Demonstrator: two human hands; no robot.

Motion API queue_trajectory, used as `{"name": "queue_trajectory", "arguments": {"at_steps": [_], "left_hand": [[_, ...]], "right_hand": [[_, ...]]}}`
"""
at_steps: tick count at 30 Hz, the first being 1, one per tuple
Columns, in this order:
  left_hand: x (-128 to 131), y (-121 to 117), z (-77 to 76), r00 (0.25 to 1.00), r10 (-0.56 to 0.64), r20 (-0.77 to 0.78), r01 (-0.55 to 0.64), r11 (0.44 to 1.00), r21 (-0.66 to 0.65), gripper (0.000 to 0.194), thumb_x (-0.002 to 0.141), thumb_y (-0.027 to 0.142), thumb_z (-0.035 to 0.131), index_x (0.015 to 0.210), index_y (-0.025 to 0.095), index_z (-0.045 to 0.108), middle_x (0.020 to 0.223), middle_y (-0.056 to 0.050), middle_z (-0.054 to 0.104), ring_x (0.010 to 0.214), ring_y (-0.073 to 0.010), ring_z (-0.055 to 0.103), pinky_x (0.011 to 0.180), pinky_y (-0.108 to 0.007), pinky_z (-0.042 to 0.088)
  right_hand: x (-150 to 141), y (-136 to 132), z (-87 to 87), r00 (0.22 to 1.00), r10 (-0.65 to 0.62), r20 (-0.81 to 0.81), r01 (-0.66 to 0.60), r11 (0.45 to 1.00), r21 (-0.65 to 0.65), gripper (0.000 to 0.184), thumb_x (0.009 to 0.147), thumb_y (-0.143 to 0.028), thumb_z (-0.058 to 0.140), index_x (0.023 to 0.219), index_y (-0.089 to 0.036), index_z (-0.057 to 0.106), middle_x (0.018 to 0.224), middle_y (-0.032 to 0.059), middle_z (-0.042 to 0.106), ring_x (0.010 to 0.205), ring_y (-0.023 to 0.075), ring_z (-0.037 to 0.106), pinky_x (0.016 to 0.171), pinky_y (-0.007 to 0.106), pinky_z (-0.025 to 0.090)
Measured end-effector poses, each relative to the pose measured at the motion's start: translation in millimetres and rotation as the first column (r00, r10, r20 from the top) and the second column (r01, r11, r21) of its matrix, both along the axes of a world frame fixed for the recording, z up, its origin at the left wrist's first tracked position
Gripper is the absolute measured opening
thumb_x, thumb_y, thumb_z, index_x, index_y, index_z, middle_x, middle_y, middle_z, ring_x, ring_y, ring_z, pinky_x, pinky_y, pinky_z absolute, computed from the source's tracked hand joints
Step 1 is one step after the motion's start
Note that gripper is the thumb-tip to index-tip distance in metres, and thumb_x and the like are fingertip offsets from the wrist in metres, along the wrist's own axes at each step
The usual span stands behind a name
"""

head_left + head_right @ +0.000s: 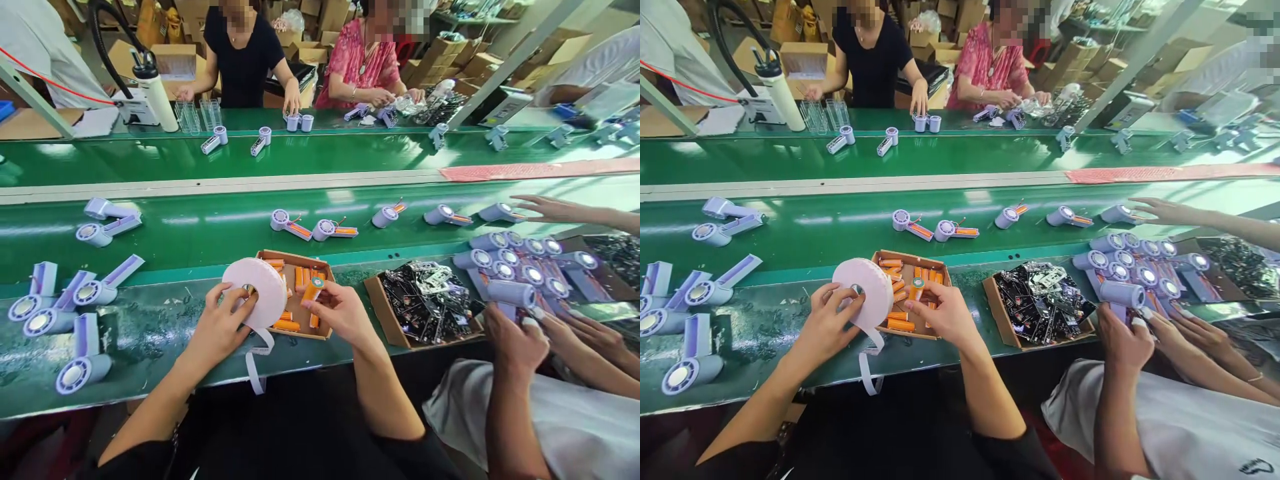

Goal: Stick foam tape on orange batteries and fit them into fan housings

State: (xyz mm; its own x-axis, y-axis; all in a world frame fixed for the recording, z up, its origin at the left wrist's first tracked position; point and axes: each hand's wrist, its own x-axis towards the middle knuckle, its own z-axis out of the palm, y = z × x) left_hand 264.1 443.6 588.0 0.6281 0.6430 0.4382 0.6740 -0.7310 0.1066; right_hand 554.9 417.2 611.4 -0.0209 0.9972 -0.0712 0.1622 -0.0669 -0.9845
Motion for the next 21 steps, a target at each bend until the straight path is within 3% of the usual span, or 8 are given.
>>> {"name": "queue_trajectory", "arguments": {"at_steps": [2,5,8,10,13,16,18,21], "left_hand": [[0,-1,2.0,1.0,-0.003,-0.027,0.003,1.0,0.017,0.055,0.083,0.013,0.078,0.137,0.02,0.069,0.122,-0.013,0.071,0.131,-0.036,0.049,0.114,-0.049,0.047],[1,-3,4.4,0.998,-0.005,-0.064,0.007,0.999,0.033,0.052,0.085,0.014,0.077,0.136,0.02,0.07,0.124,-0.012,0.073,0.13,-0.0351,0.05,0.114,-0.047,0.046],[3,-5,5.0,0.997,0.01,-0.081,-0.007,0.999,0.035,0.051,0.087,0.014,0.077,0.136,0.02,0.071,0.126,-0.011,0.073,0.127,-0.034,0.051,0.112,-0.045,0.046],[5,-5,4.5,0.996,0.016,-0.087,-0.013,0.999,0.038,0.051,0.087,0.013,0.076,0.137,0.021,0.071,0.126,-0.01,0.074,0.124,-0.033,0.053,0.11,-0.044,0.046],[6,-4,5.5,0.995,0.006,-0.099,-0.001,0.999,0.052,0.049,0.088,0.012,0.075,0.136,0.021,0.071,0.126,-0.009,0.076,0.117,-0.0312,0.054,0.108,-0.044,0.045],[7,-1,13.7,0.995,-0.028,-0.095,0.037,0.995,0.094,0.044,0.091,0.012,0.072,0.134,0.022,0.072,0.128,-0.007,0.077,0.11,-0.0297,0.056,0.109,-0.047,0.043],[7,-1,22.6,0.994,-0.068,-0.081,0.079,0.987,0.142,0.041,0.094,0.013,0.071,0.134,0.023,0.071,0.128,-0.005,0.078,0.106,-0.0291,0.056,0.11,-0.05,0.042],[11,0,31.7,0.99,-0.109,-0.084,0.125,0.97,0.208,0.042,0.097,0.014,0.068,0.138,0.025,0.068,0.127,-0.004,0.079,0.1,-0.0287,0.058,0.106,-0.052,0.042]], "right_hand": [[0,0,0.7,0.999,-0.041,-0.024,0.042,0.999,0.031,0.045,0.074,-0.059,0.092,0.095,-0.021,0.082,0.089,0.0081,0.083,0.079,0.0255,0.079,0.072,0.034,0.066],[-2,-2,2.3,0.981,-0.172,0.09,0.156,0.975,0.157,0.049,0.069,-0.062,0.095,0.087,-0.02,0.08,0.074,0.0046,0.078,0.063,0.0197,0.071,0.06,0.029,0.059],[-8,-8,2.1,0.932,-0.3,0.203,0.233,0.926,0.298,0.049,0.07,-0.064,0.094,0.084,-0.02,0.078,0.07,0.0027,0.074,0.061,0.0172,0.065,0.06,0.028,0.056],[-16,-12,-1.8,0.921,-0.315,0.231,0.231,0.916,0.329,0.049,0.07,-0.064,0.095,0.081,-0.02,0.076,0.069,0.0022,0.072,0.061,0.0169,0.064,0.06,0.028,0.055],[-24,-15,-12.1,0.95,-0.252,0.183,0.201,0.944,0.26,0.047,0.066,-0.06,0.098,0.079,-0.021,0.075,0.069,0.0022,0.071,0.062,0.0176,0.064,0.06,0.029,0.056],[-17,-11,-17.7,0.99,-0.13,-0.059,0.134,0.988,0.082,0.048,0.069,-0.055,0.097,0.098,-0.021,0.08,0.087,0.0059,0.08,0.08,0.0232,0.075,0.078,0.035,0.065],[-6,-6,-13.8,0.967,-0.03,-0.254,0.018,0.999,-0.047,0.054,0.071,-0.05,0.096,0.114,-0.021,0.08,0.1,0.0071,0.082,0.093,0.026,0.079,0.089,0.041,0.066],[5,1,-1.8,0.91,0.085,-0.405,-0.15,0.98,-0.132,0.049,0.069,-0.041,0.097,0.109,-0.019,0.081,0.099,0.0064,0.083,0.095,0.026,0.08,0.095,0.043,0.065]]}}
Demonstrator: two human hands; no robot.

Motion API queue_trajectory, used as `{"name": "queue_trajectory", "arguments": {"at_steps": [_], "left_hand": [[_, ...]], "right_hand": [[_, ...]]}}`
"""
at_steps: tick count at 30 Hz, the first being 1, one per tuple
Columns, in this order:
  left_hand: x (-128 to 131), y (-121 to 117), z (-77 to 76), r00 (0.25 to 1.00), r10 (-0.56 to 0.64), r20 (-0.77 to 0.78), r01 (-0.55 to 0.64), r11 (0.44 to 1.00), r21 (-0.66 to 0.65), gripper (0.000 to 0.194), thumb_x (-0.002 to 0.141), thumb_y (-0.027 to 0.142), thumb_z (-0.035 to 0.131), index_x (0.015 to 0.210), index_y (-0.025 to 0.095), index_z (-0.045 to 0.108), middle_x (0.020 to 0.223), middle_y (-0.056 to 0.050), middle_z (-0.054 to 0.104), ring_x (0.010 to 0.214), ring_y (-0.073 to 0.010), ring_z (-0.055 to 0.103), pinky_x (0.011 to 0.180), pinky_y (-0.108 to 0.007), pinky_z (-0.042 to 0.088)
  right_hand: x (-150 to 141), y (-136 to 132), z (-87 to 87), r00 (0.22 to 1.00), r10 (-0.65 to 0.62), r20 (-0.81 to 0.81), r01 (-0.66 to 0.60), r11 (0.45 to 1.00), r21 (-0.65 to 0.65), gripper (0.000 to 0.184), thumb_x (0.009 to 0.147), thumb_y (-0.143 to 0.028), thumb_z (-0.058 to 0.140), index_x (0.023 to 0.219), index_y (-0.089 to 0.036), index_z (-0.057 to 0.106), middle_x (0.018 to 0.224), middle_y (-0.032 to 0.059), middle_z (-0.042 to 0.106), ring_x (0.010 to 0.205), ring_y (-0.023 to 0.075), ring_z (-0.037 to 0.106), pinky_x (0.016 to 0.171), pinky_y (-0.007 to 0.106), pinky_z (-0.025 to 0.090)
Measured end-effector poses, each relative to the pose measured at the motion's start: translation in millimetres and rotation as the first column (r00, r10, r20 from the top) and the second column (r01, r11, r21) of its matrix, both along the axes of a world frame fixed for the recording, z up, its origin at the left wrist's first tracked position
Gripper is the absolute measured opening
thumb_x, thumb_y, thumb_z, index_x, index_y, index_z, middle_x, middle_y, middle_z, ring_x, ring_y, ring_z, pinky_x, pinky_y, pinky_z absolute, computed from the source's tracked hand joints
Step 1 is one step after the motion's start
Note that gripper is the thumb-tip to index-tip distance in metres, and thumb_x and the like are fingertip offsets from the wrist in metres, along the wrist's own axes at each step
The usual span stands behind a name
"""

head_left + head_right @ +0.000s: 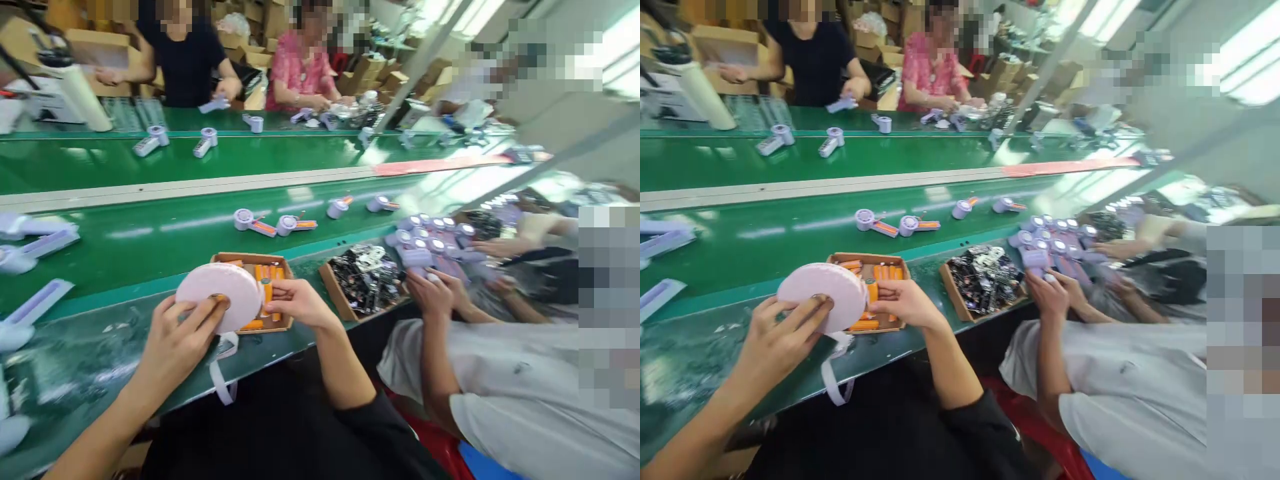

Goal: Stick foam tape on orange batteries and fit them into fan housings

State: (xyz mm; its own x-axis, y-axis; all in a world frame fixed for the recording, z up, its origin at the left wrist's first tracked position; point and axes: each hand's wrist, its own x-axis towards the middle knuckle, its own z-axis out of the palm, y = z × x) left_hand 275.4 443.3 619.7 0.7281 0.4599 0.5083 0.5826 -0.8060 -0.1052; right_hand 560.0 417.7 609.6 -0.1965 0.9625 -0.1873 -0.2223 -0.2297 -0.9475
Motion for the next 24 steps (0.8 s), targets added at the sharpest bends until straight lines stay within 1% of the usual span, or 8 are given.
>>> {"name": "queue_trajectory", "arguments": {"at_steps": [3,7,8,12,15,19,22,24], "left_hand": [[11,-1,-6.6,0.998,0.053,0.043,-0.055,0.997,0.055,0.047,0.099,0.023,0.069,0.146,0.023,0.063,0.122,-0.007,0.08,0.091,-0.0282,0.061,0.09,-0.049,0.042],[30,-10,-32.6,0.957,0.148,0.249,-0.167,0.984,0.059,0.071,0.095,0.048,0.077,0.154,0.015,0.055,0.111,-0.015,0.078,0.086,-0.0282,0.063,0.081,-0.044,0.04],[33,-13,-38.7,0.947,0.148,0.285,-0.164,0.986,0.031,0.073,0.095,0.049,0.078,0.154,0.014,0.055,0.109,-0.016,0.077,0.086,-0.0281,0.064,0.082,-0.043,0.041],[46,-23,-45.8,0.936,0.106,0.337,-0.067,0.99,-0.124,0.058,0.098,0.039,0.076,0.149,0.017,0.059,0.108,-0.013,0.076,0.092,-0.0262,0.068,0.087,-0.041,0.045],[63,-16,-38.9,0.972,0.068,0.226,-0.002,0.96,-0.28,0.052,0.096,0.043,0.076,0.141,0.018,0.066,0.127,-0.015,0.074,0.111,-0.0291,0.067,0.099,-0.043,0.049],[60,19,-49.9,0.999,-0.034,-0.012,0.022,0.823,-0.567,0.075,0.087,0.058,0.083,0.151,0.024,0.061,0.148,-0.014,0.065,0.133,-0.0351,0.056,0.114,-0.051,0.047],[18,27,-60.5,0.989,0.123,0.08,-0.061,0.839,-0.541,0.061,0.098,0.058,0.07,0.149,0.024,0.063,0.15,-0.012,0.064,0.139,-0.0285,0.053,0.119,-0.044,0.045],[-27,25,-59.5,0.91,0.4,0.109,-0.301,0.818,-0.491,0.047,0.106,0.051,0.059,0.14,0.021,0.07,0.138,-0.011,0.072,0.13,-0.026,0.058,0.118,-0.043,0.045]], "right_hand": [[-19,2,-1.3,0.972,-0.207,-0.114,0.213,0.976,0.044,0.047,0.062,-0.039,0.1,0.099,-0.019,0.08,0.099,0.0064,0.083,0.094,0.0251,0.08,0.097,0.041,0.065],[-66,2,-27.8,0.648,-0.664,-0.374,0.715,0.7,-0.005,0.052,0.063,-0.045,0.1,0.101,-0.024,0.071,0.11,0.0056,0.082,0.101,0.0231,0.079,0.1,0.04,0.064],[-71,2,-32.5,0.606,-0.695,-0.387,0.742,0.67,-0.04,0.054,0.062,-0.045,0.101,0.1,-0.024,0.069,0.109,0.006,0.082,0.1,0.0234,0.079,0.098,0.041,0.064],[-43,3,-22.6,0.643,-0.707,-0.294,0.738,0.675,-0.011,0.055,0.063,-0.047,0.1,0.1,-0.022,0.069,0.103,0.0084,0.082,0.092,0.0241,0.079,0.089,0.04,0.067],[-2,17,-2.9,0.511,-0.814,-0.276,0.859,0.481,0.175,0.049,0.072,-0.051,0.094,0.103,-0.026,0.064,0.114,0.006,0.08,0.108,0.0213,0.078,0.095,0.036,0.067],[21,42,-0.9,0.475,-0.863,-0.171,0.848,0.397,0.351,0.059,0.061,-0.054,0.099,0.107,-0.032,0.07,0.109,0.0053,0.081,0.117,0.0318,0.077,0.108,0.058,0.062],[26,29,-11.2,0.445,-0.893,-0.072,0.832,0.383,0.401,0.056,0.057,-0.054,0.102,0.105,-0.048,0.074,0.107,0.0047,0.082,0.119,0.0371,0.076,0.108,0.061,0.059],[31,10,-21.9,0.436,-0.9,-0.005,0.824,0.397,0.404,0.06,0.057,-0.052,0.101,0.109,-0.052,0.071,0.104,0.0056,0.082,0.115,0.0405,0.076,0.104,0.067,0.059]]}}
